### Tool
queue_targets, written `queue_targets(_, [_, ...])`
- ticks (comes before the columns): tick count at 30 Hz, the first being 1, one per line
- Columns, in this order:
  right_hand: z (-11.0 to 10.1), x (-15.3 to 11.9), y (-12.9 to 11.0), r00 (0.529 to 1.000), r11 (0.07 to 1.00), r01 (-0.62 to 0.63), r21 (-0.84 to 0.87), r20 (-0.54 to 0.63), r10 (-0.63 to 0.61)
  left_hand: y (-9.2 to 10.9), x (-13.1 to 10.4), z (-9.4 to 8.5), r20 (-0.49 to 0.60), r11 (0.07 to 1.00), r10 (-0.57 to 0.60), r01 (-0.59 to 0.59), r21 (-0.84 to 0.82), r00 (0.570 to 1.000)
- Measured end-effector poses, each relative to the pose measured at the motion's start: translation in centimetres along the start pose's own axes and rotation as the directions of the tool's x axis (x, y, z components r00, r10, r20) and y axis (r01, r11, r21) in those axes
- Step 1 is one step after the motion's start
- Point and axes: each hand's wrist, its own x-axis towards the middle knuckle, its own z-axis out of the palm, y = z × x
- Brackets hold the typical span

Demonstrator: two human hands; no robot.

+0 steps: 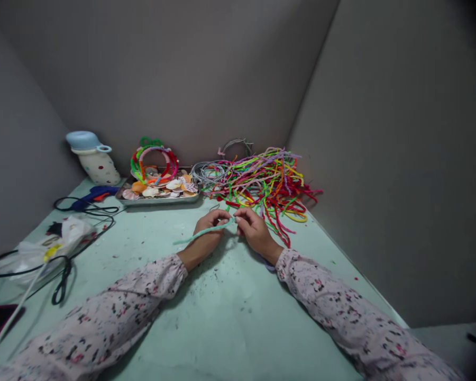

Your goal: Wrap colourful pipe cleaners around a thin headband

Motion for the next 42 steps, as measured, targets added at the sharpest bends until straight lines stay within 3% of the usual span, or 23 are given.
queue_targets(10, [-0.1, 0.1, 0.4, 1.0, 0.999, -0.001, 0.036, -0.003, 0.001, 0.1, -0.2, -0.2, 0.031, 0.997, 0.058, -0.059, 0.049, 0.998])
queue_targets(23, [0.1, 0.1, 0.5, 1.0, 0.998, -0.011, 0.061, -0.002, 0.011, -0.8, 0.0, -0.1, 0.014, 0.995, 0.054, -0.055, 0.083, 0.998])
queue_targets(28, [0.1, 0.0, 0.3, 1.0, 1.0, 0.008, 0.025, 0.002, -0.008, -0.8, 0.0, -0.3, 0.064, 0.999, 0.004, -0.007, 0.041, 0.998])
queue_targets(34, [-0.1, -0.2, -0.2, 0.998, 0.998, 0.058, -0.027, 0.024, -0.057, -0.4, 0.1, -0.2, 0.08, 0.968, -0.113, 0.128, -0.218, 0.99])
queue_targets(39, [-0.3, -0.4, -0.5, 0.993, 0.989, 0.108, -0.106, 0.058, -0.102, -0.6, 0.5, -0.3, 0.155, 0.952, -0.214, 0.242, -0.189, 0.964])
queue_targets(42, [-0.3, -0.4, -0.8, 0.99, 0.98, 0.134, -0.146, 0.062, -0.126, -0.9, 0.7, -0.4, 0.21, 0.961, -0.203, 0.235, -0.146, 0.957])
